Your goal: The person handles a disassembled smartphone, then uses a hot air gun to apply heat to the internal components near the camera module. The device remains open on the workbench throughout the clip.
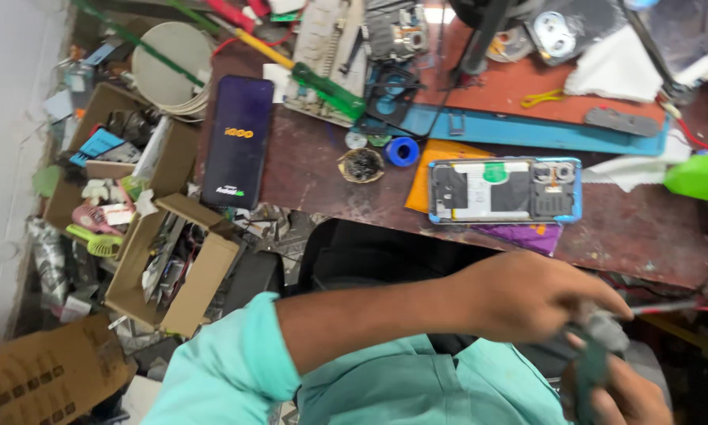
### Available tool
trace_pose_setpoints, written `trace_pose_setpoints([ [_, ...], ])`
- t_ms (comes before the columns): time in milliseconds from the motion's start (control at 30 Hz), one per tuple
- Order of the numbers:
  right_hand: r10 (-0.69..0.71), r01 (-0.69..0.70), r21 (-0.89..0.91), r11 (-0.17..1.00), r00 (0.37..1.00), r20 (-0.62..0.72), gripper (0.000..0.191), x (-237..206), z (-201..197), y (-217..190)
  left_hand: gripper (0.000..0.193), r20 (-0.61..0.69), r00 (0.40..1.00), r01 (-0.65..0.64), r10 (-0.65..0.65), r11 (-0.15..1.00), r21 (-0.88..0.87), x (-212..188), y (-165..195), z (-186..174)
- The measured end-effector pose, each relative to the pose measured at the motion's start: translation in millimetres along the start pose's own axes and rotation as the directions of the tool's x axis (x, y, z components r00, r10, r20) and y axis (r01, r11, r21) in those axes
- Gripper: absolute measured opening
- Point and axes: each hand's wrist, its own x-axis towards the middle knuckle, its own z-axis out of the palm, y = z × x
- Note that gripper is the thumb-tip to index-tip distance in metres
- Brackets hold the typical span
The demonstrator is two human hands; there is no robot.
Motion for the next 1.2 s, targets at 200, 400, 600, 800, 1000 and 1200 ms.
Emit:
trace_pose_setpoints([
  [200, -0.221, 0.357, -0.387, 0.850, 0.909, 0.354, 0.054, 60, -3, -46, 0.040, 0.000, 0.974, 0.154, -0.224, 0.667, -0.729, -62, 9, -44],
  [400, -0.409, 0.408, 0.036, 0.912, 0.906, 0.109, 0.046, 90, 17, -104, 0.037, -0.189, 0.949, -0.028, -0.251, 0.533, -0.845, -60, 19, -41],
  [600, -0.492, 0.463, 0.364, 0.808, 0.871, -0.016, 0.037, 87, 41, -128, 0.042, -0.131, 0.981, -0.040, -0.142, 0.510, -0.859, -69, 37, -49],
  [800, -0.344, 0.466, 0.418, 0.780, 0.877, -0.335, 0.028, 108, 59, -150, 0.050, -0.283, 0.922, -0.129, -0.265, 0.479, -0.868, -59, 35, -76],
  [1000, -0.454, 0.570, 0.204, 0.796, 0.785, -0.421, 0.025, 183, 67, -173, 0.035, -0.587, 0.786, -0.035, -0.194, 0.934, -0.355, -61, 36, -89],
  [1200, -0.500, 0.584, 0.124, 0.802, 0.771, -0.395, 0.027, 231, 91, -165, 0.029, -0.246, 0.784, -0.150, 0.570, 0.558, 0.816, -61, 34, -110],
])
